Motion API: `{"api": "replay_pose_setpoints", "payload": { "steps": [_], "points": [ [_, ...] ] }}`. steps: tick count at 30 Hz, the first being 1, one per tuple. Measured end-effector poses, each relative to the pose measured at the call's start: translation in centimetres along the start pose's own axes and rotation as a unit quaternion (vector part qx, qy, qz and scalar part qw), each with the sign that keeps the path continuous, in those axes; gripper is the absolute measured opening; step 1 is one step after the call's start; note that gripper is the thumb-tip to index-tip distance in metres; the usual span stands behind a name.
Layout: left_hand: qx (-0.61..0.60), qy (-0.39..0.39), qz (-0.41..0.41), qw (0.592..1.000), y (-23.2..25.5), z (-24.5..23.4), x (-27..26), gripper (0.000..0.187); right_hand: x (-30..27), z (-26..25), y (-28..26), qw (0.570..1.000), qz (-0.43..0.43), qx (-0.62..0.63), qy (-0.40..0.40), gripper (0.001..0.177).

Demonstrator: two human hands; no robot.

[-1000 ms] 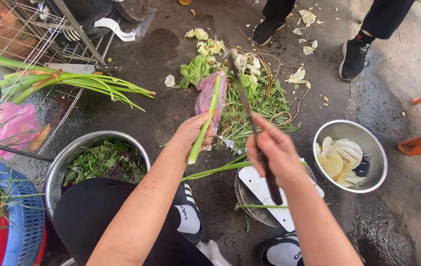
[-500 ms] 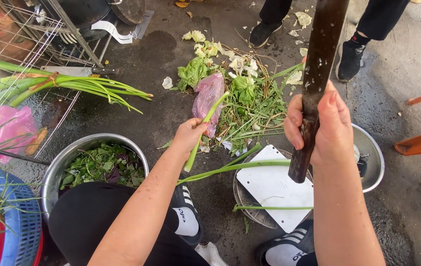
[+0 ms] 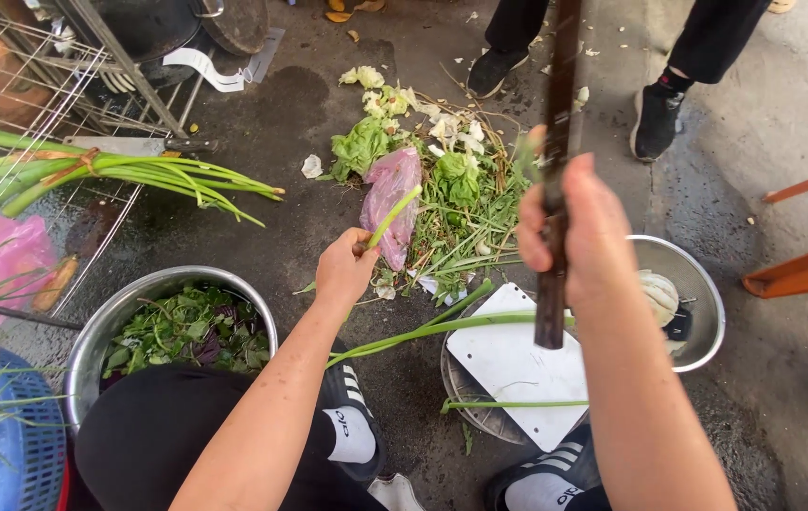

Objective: The person sits on the ground and uses a large knife to peel and trim long green stalks. They hold the stalks with one hand and scrape the knife along the length to remove the outer layers, discarding the waste onto the floor. The trimmed stalks are placed on a white cutting board.

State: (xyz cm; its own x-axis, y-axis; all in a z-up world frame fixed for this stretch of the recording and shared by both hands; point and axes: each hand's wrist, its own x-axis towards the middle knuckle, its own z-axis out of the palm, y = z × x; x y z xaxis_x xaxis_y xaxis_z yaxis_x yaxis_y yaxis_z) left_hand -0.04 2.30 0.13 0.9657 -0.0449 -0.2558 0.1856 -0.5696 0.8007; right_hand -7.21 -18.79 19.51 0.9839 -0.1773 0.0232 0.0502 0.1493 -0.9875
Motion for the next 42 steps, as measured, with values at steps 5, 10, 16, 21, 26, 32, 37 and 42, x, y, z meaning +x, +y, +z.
{"api": "replay_pose_setpoints", "payload": {
  "steps": [5,10,16,21,26,32,37,42],
  "points": [
    [-0.033,0.033,0.121,0.992,2.4,-0.4,-2.1,0.021,0.0,0.1,4.3,0.991,0.123,0.049,-0.017,0.043],
    [-0.034,0.058,0.197,0.978,2.5,-0.2,-2.1,0.017,-0.7,0.7,5.7,0.966,0.197,0.125,-0.109,0.061],
    [-0.050,0.054,0.214,0.974,2.9,-0.1,-2.5,0.017,-1.1,-0.5,8.8,0.945,0.208,0.177,-0.178,0.066],
    [-0.044,0.044,0.216,0.975,3.0,-0.2,-2.4,0.016,-0.9,-0.7,9.5,0.942,0.205,0.177,-0.197,0.067],
    [-0.021,0.050,0.224,0.973,3.4,-0.6,-2.7,0.016,-1.3,-0.3,9.9,0.935,0.211,0.204,-0.197,0.066],
    [-0.001,0.027,0.232,0.972,4.5,-0.1,-3.6,0.017,-2.5,1.5,9.2,0.899,0.226,0.318,-0.198,0.062],
    [-0.004,0.004,0.240,0.971,5.7,-0.2,-4.8,0.015,-3.7,2.1,12.1,0.840,0.263,0.419,-0.224,0.066],
    [-0.091,0.007,0.286,0.954,5.0,-0.4,-4.5,0.030,-3.3,2.2,13.4,0.822,0.307,0.440,-0.190,0.063]
  ]
}}
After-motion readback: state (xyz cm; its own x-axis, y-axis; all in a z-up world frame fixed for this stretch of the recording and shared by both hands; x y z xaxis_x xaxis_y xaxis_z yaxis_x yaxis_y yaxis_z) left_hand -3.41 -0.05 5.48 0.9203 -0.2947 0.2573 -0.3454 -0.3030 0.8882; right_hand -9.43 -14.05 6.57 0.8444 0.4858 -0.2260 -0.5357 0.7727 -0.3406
